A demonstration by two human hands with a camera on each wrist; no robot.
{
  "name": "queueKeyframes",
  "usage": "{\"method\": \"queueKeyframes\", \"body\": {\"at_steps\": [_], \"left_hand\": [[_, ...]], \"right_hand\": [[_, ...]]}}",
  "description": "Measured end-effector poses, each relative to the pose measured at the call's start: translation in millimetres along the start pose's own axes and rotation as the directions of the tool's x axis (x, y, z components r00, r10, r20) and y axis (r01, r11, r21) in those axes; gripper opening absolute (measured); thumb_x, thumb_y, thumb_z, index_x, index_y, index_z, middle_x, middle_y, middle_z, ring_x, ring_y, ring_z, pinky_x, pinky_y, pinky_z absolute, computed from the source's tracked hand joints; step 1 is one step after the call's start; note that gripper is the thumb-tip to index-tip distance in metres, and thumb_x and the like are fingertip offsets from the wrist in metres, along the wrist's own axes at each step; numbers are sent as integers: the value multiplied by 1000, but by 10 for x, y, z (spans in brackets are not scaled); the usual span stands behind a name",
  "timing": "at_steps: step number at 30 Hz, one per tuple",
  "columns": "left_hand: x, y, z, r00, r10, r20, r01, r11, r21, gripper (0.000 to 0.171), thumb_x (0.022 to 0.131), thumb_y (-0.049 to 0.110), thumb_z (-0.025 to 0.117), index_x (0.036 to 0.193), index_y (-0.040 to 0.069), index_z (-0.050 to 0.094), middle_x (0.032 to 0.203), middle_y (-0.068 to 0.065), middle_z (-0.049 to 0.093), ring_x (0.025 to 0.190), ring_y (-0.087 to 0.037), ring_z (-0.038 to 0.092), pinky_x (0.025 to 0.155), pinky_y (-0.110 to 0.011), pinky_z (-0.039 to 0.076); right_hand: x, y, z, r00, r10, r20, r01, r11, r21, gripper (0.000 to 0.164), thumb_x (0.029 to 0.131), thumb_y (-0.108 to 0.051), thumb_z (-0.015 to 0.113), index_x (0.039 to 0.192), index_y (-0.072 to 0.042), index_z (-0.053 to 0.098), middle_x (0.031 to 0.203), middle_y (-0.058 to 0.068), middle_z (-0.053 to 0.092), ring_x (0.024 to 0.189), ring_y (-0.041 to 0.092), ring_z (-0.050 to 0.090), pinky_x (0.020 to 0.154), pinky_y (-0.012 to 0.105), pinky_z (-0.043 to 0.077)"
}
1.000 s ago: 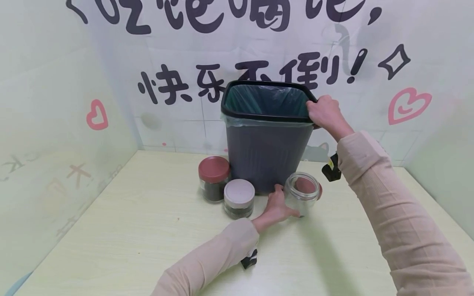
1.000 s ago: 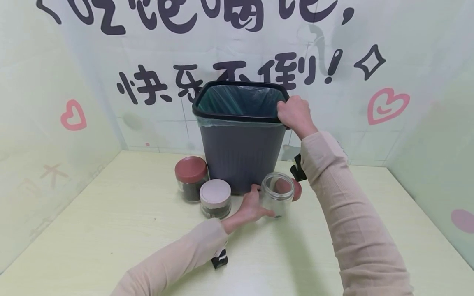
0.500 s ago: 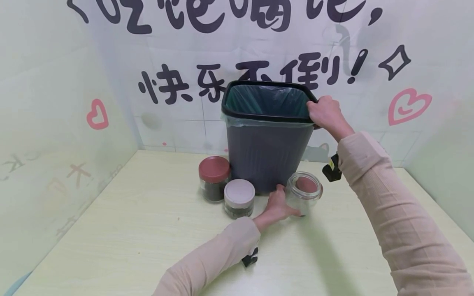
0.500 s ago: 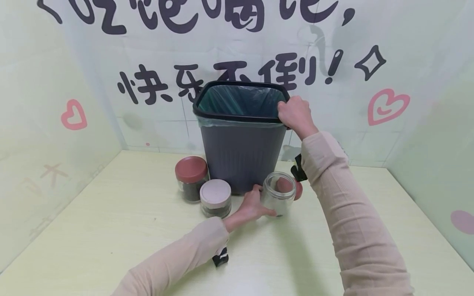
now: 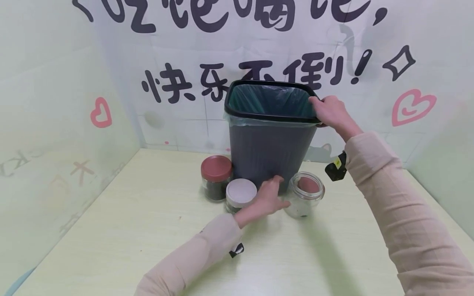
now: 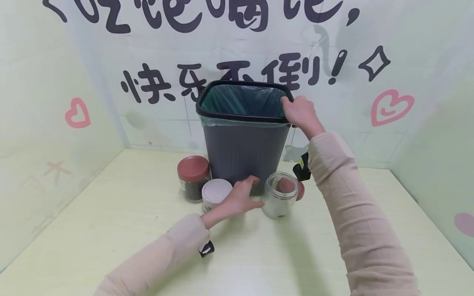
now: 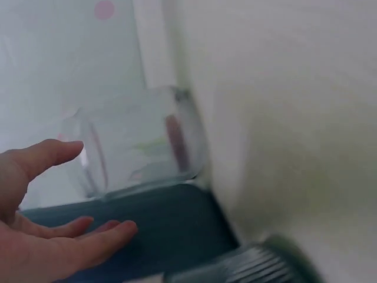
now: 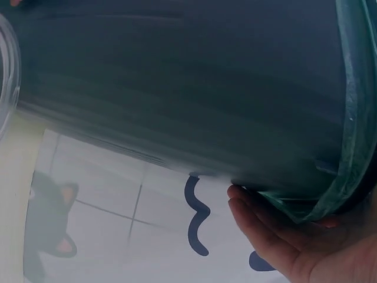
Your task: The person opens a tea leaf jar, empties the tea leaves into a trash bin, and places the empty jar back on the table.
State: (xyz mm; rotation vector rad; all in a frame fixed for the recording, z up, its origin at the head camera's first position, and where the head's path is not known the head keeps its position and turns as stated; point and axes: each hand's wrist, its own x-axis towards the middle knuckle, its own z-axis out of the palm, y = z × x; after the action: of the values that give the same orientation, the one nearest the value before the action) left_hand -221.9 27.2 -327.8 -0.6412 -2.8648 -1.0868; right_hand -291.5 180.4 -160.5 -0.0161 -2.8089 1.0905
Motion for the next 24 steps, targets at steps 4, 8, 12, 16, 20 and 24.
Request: {"method": "queueKeyframes", "body": {"at_steps": [4, 8, 12, 16, 20, 24], "left_hand": [[-26, -44, -232, 993, 115, -21, -116, 993, -33, 57, 73, 15, 72, 121, -2, 45, 120, -16, 53, 110, -28, 49, 91, -34, 41], [-95, -117, -468, 983, 158, -89, -165, 983, -78, 54, 76, 14, 70, 121, -2, 45, 121, -15, 52, 110, -27, 49, 90, -36, 41], [-196, -241, -665, 963, 178, -202, -201, 974, -100, 51, 75, 11, 70, 119, -2, 47, 118, -16, 53, 108, -27, 51, 86, -36, 45], [-304, -384, -788, 940, 162, -299, -214, 965, -150, 51, 74, 7, 70, 117, -4, 47, 117, -17, 54, 107, -26, 52, 82, -36, 48], [-414, -510, -831, 923, 159, -350, -237, 952, -194, 53, 73, 5, 71, 118, -6, 46, 117, -20, 53, 106, -30, 53, 82, -39, 48], [-511, -605, -816, 924, 159, -348, -231, 957, -176, 54, 72, 5, 72, 117, -8, 45, 115, -22, 53, 104, -32, 53, 82, -40, 48]], "right_hand": [[-43, 41, -48, 999, -5, 47, 0, 996, 91, 63, 92, -49, 23, 113, 7, 45, 98, 13, 40, 82, 18, 50, 66, 25, 53], [-130, 132, -82, 997, -19, 77, 6, 986, 167, 70, 90, -55, 19, 116, 6, 43, 101, 13, 44, 80, 13, 51, 73, 25, 51], [-251, 260, -73, 996, -41, 75, 23, 974, 225, 73, 89, -57, 18, 120, 5, 41, 105, 16, 49, 85, 12, 55, 75, 24, 50], [-426, 401, -6, 994, -53, 97, 28, 968, 249, 77, 90, -56, 18, 131, 8, 31, 117, 25, 46, 101, 25, 53, 85, 30, 47], [-630, 560, 144, 986, -116, 120, 86, 969, 230, 73, 93, -50, 18, 131, 11, 28, 123, 30, 43, 111, 37, 46, 93, 41, 40], [-794, 687, 369, 973, -225, 57, 213, 964, 161, 61, 96, -41, 25, 129, 10, 33, 120, 31, 46, 105, 42, 50, 91, 48, 39]]}}
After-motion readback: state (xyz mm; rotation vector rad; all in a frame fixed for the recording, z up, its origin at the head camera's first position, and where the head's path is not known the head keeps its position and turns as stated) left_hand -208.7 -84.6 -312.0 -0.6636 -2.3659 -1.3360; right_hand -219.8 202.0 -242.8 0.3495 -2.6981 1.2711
